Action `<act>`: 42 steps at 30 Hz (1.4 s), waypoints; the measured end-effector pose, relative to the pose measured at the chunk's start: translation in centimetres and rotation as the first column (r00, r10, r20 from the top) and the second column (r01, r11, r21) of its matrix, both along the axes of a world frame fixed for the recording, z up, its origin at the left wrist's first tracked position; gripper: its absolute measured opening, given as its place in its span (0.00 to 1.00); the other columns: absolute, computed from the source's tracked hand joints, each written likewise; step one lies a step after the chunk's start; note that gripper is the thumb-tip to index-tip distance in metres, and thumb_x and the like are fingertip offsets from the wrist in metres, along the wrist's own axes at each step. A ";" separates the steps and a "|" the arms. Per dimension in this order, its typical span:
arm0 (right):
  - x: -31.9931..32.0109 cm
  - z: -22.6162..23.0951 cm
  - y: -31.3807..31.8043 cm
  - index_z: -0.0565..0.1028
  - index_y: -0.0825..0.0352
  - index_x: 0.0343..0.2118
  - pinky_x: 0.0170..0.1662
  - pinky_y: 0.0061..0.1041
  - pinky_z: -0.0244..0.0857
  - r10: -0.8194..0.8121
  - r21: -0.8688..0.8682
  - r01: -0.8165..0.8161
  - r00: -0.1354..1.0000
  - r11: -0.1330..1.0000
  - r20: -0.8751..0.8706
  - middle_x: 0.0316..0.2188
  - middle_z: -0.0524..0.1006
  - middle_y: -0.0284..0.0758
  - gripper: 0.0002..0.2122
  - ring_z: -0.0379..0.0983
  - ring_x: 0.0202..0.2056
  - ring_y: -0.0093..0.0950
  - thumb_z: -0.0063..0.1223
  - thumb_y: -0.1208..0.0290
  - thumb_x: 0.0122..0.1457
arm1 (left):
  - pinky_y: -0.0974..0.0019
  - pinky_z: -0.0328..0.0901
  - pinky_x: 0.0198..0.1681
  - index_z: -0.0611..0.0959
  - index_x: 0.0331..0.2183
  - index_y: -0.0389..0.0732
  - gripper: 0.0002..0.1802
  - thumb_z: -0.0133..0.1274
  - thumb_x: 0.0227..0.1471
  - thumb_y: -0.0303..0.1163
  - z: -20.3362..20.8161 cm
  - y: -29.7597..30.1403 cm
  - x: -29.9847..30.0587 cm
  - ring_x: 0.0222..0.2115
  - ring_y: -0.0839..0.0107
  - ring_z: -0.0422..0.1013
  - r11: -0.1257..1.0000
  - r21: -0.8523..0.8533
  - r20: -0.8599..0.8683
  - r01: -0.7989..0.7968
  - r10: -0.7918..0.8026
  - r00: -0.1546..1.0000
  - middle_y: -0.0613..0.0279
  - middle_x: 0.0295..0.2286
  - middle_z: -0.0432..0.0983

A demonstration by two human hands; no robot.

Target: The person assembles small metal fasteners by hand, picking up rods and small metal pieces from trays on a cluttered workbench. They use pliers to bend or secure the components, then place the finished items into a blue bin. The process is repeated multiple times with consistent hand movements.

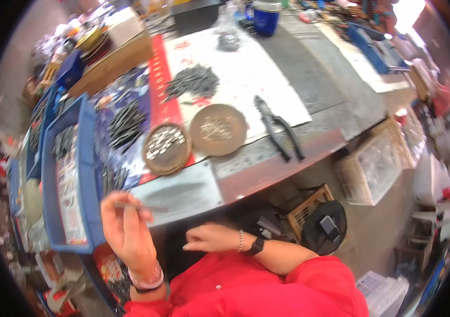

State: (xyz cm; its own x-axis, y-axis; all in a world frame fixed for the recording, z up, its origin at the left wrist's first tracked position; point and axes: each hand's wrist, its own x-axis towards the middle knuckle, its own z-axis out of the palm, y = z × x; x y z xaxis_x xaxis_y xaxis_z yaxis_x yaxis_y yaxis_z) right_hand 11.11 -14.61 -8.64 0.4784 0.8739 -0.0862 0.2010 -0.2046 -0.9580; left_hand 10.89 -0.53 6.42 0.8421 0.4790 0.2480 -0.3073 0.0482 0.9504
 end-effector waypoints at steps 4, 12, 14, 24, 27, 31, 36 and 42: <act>-0.9 3.2 -0.5 0.68 0.66 0.36 0.25 0.15 0.59 0.088 0.390 0.226 0.762 0.893 -0.641 0.25 0.69 0.25 0.10 0.62 0.24 0.12 0.53 0.65 0.61 | 0.74 0.65 0.25 0.69 0.37 0.35 0.07 0.43 0.54 0.17 -2.0 -1.4 -3.4 0.22 0.75 0.68 0.983 -0.179 -0.088 0.029 -0.046 0.995 0.57 0.32 0.67; -1.6 8.0 -1.7 0.69 0.67 0.42 0.26 0.12 0.60 -0.034 0.394 0.570 0.597 0.721 -0.801 0.32 0.72 0.29 0.09 0.63 0.28 0.12 0.50 0.70 0.63 | 0.70 0.72 0.32 0.69 0.32 0.35 0.11 0.45 0.48 0.09 -4.8 -1.1 -7.3 0.26 0.71 0.72 0.953 -0.233 -0.104 0.191 -0.220 0.970 0.53 0.32 0.68; -1.3 8.7 -2.0 0.72 0.68 0.39 0.26 0.12 0.59 -0.116 0.358 0.537 0.660 0.764 -0.742 0.28 0.75 0.28 0.06 0.65 0.25 0.12 0.51 0.72 0.62 | 0.68 0.73 0.37 0.70 0.32 0.33 0.11 0.47 0.48 0.08 -5.1 -0.6 -7.9 0.30 0.70 0.74 0.945 -0.167 -0.126 0.282 -0.304 0.944 0.51 0.35 0.70; 0.8 13.7 -0.5 0.77 0.69 0.35 0.31 0.24 0.67 -0.080 0.100 0.086 0.995 0.991 -0.054 0.27 0.77 0.37 0.05 0.75 0.27 0.30 0.58 0.75 0.56 | 0.73 0.68 0.32 0.75 0.37 0.32 0.07 0.51 0.56 0.24 -5.1 3.2 -9.5 0.28 0.77 0.75 0.812 -0.161 -0.418 0.561 -0.571 0.707 0.59 0.28 0.78; 2.9 16.3 0.6 0.74 0.68 0.35 0.31 0.27 0.68 -0.144 0.004 0.145 0.984 0.989 0.107 0.27 0.77 0.39 0.08 0.76 0.27 0.33 0.55 0.69 0.58 | 0.75 0.68 0.38 0.74 0.40 0.31 0.07 0.49 0.59 0.23 -5.1 3.8 -9.9 0.33 0.79 0.72 0.771 -0.384 -0.325 0.508 -0.628 0.707 0.60 0.33 0.76; 8.6 17.1 4.4 0.74 0.69 0.35 0.31 0.31 0.68 -0.235 0.050 0.234 0.899 0.971 0.370 0.26 0.76 0.43 0.08 0.76 0.28 0.39 0.53 0.70 0.57 | 0.75 0.68 0.40 0.75 0.44 0.31 0.11 0.48 0.59 0.23 -5.5 4.7 -10.4 0.34 0.78 0.73 0.748 -0.381 -0.312 0.542 -0.657 0.687 0.59 0.34 0.76; 15.0 15.2 11.2 0.74 0.70 0.34 0.36 0.37 0.67 -0.116 -0.055 0.167 0.853 0.984 0.508 0.28 0.77 0.47 0.08 0.74 0.32 0.46 0.48 0.70 0.57 | 0.75 0.68 0.40 0.76 0.44 0.31 0.12 0.48 0.58 0.23 -6.0 4.9 -11.5 0.34 0.79 0.73 0.757 -0.369 -0.269 0.540 -0.643 0.717 0.61 0.34 0.76; 18.8 11.9 16.2 0.74 0.71 0.34 0.37 0.34 0.67 0.001 -0.175 0.138 0.783 0.975 0.622 0.28 0.77 0.45 0.09 0.75 0.32 0.42 0.49 0.70 0.56 | 0.75 0.68 0.37 0.75 0.44 0.32 0.11 0.47 0.59 0.24 -6.8 6.3 -12.6 0.31 0.80 0.72 0.791 -0.334 -0.296 0.512 -0.604 0.740 0.62 0.33 0.76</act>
State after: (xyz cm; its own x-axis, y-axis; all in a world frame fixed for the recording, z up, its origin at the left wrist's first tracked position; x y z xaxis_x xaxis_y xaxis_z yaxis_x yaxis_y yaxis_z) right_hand 29.89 1.63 3.23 0.5474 0.8332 0.0784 0.7102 -0.4130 -0.5701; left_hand -1.71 5.81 -0.35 0.9767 -0.1055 -0.1870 0.2112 0.3146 0.9254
